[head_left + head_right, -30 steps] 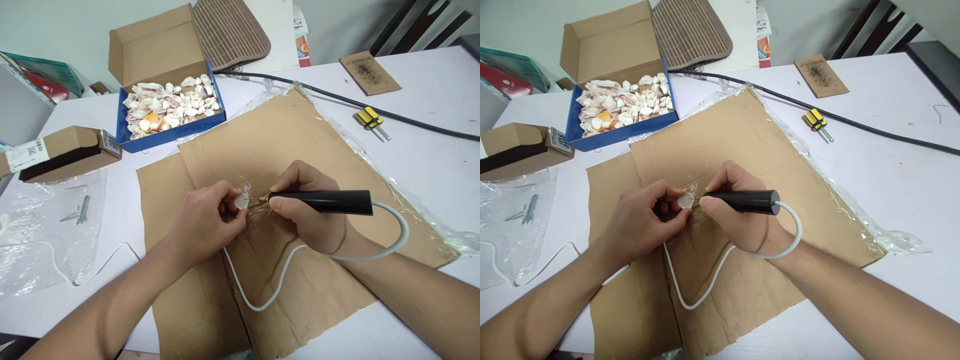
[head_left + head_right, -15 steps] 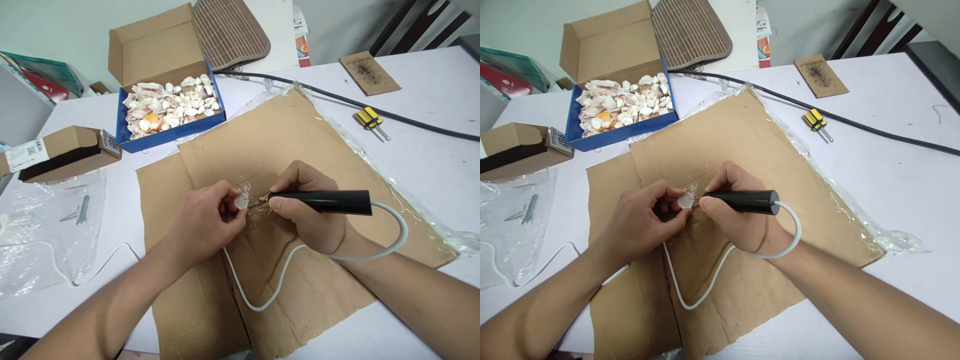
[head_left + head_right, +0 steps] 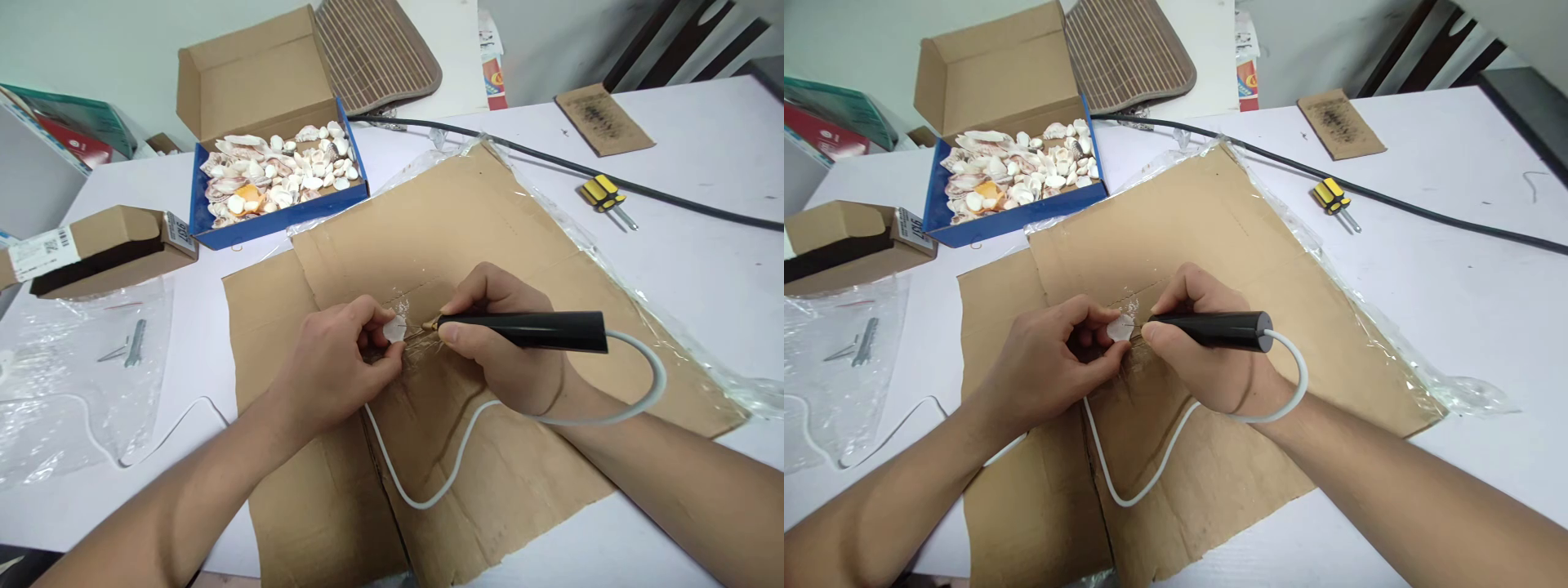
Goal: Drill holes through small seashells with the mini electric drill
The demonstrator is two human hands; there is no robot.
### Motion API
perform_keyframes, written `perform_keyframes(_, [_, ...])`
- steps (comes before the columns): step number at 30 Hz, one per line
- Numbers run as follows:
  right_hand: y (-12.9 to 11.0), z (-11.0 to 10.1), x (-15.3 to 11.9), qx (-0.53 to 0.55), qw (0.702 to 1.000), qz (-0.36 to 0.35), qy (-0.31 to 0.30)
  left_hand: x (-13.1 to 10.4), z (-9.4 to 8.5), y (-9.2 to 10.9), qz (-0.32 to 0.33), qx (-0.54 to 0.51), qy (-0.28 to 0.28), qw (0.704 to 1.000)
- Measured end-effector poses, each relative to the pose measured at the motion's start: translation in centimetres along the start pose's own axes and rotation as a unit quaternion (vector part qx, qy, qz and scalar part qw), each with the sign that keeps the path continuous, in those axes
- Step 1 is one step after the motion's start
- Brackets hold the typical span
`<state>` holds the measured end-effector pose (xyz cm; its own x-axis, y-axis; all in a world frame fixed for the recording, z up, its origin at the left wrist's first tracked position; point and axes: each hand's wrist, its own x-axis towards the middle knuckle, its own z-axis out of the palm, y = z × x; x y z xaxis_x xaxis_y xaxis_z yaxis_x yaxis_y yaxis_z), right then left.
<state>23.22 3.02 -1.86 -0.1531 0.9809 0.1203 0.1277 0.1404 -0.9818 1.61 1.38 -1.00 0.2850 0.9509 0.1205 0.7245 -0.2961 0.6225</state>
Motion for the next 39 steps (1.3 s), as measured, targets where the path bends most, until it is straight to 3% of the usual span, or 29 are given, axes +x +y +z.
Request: perform_keyframes(39, [0.38,-0.07,-0.31,-0.009,1.0,0.005,-0.006,-0.14,0.42,-0.38,0.047,0.013,0.018,0.999])
